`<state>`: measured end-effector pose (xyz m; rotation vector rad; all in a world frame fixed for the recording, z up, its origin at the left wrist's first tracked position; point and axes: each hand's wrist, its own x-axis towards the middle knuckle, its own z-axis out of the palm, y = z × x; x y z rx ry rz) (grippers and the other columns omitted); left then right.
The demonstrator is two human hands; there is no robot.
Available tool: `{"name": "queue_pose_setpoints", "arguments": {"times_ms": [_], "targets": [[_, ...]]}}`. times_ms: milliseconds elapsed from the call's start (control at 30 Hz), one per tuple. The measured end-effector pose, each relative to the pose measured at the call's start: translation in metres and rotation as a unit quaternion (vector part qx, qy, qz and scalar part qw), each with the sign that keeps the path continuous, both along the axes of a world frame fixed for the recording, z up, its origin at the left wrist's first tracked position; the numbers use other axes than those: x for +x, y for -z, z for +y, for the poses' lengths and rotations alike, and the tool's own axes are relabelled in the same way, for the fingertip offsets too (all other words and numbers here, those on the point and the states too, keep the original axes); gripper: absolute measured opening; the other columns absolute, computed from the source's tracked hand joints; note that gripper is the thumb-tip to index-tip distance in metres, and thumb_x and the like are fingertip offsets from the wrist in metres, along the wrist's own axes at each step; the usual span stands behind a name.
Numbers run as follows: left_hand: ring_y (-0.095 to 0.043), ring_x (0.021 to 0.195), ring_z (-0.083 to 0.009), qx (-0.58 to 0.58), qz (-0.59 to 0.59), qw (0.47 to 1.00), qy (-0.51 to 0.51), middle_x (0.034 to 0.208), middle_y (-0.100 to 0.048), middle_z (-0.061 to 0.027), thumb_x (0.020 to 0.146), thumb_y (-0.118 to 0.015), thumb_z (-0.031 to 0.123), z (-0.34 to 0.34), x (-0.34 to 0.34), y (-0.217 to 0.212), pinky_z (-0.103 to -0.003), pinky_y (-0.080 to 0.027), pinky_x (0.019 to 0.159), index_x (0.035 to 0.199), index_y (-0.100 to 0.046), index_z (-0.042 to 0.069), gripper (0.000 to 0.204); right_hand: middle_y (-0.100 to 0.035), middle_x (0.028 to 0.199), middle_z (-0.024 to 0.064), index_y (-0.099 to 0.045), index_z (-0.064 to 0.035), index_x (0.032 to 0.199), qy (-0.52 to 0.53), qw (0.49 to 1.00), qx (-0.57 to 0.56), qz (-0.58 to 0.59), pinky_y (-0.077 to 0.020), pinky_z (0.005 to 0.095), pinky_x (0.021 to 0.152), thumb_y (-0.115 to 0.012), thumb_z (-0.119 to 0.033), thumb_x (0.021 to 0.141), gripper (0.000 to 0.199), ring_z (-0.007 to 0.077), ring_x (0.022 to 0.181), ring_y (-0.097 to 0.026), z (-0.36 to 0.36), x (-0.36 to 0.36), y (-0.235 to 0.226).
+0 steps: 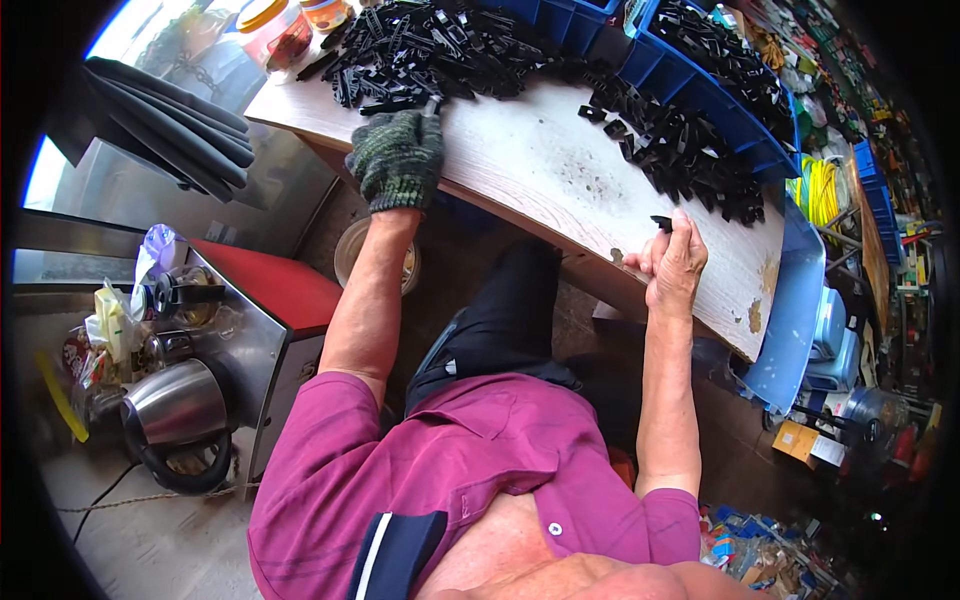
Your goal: Sorting and inspecting black plastic components on a workbench.
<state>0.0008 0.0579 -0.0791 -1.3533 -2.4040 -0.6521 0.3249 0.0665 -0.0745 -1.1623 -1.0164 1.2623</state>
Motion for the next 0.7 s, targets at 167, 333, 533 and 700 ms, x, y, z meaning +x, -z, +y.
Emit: {"name": "queue_pose_setpoints", "arguments": {"times_ms": [167,333,533,700], "targets": [[-0.064,0.096,-0.0337,0.114,0.006,0.993,0.039,0.097,-0.072,-0.0113,0.087,-0.067,0.048,-0.003,0.009,0.006,-0.049,-0.049,0.082,0.1,-0.075,0.014,0.038,-0.032,0.046,-0.0024,-0.05,-0.0098,0.08,0.025,0.999,-0.015,-0.019,-0.0521,0.033,0.04,-0.052,-0.035,0.102,0.034,0.0097,0.037,-0.036,0.0,-0.006,-0.005],[-0.062,0.091,-0.034,0.028,0.03,0.999,0.022,0.09,-0.069,-0.0095,0.09,-0.062,0.046,-0.001,0.009,0.003,-0.053,-0.047,0.073,0.087,-0.073,0.014,0.034,-0.032,0.045,-0.0021,-0.05,-0.0097,0.078,0.017,1.0,0.005,0.001,-0.0514,0.0334,0.04,-0.052,-0.033,0.101,0.034,0.0101,0.036,-0.036,-0.001,-0.003,-0.001],[-0.063,0.088,-0.0332,0.052,0.012,0.993,0.102,0.087,-0.068,-0.0074,0.083,-0.07,0.04,-0.017,0.022,0.003,-0.05,-0.047,0.071,0.082,-0.071,0.015,0.026,-0.035,0.045,-0.0017,-0.05,-0.0083,0.08,0.024,1.0,-0.011,0.007,-0.0525,0.0329,0.042,-0.051,-0.031,0.102,0.031,0.0102,0.037,-0.038,-0.005,0.002,0.002],[-0.063,0.081,-0.0317,0.137,-0.071,0.954,0.257,0.083,-0.065,-0.0102,0.085,-0.07,0.029,-0.029,0.053,0.009,-0.047,-0.049,0.068,0.086,-0.067,0.011,0.019,-0.029,0.047,-0.0028,-0.047,-0.0121,0.074,0.091,0.995,-0.028,0.022,-0.0524,0.0369,0.042,-0.055,-0.035,0.099,0.035,0.0113,0.037,-0.036,-0.006,0.003,0.001]]}}
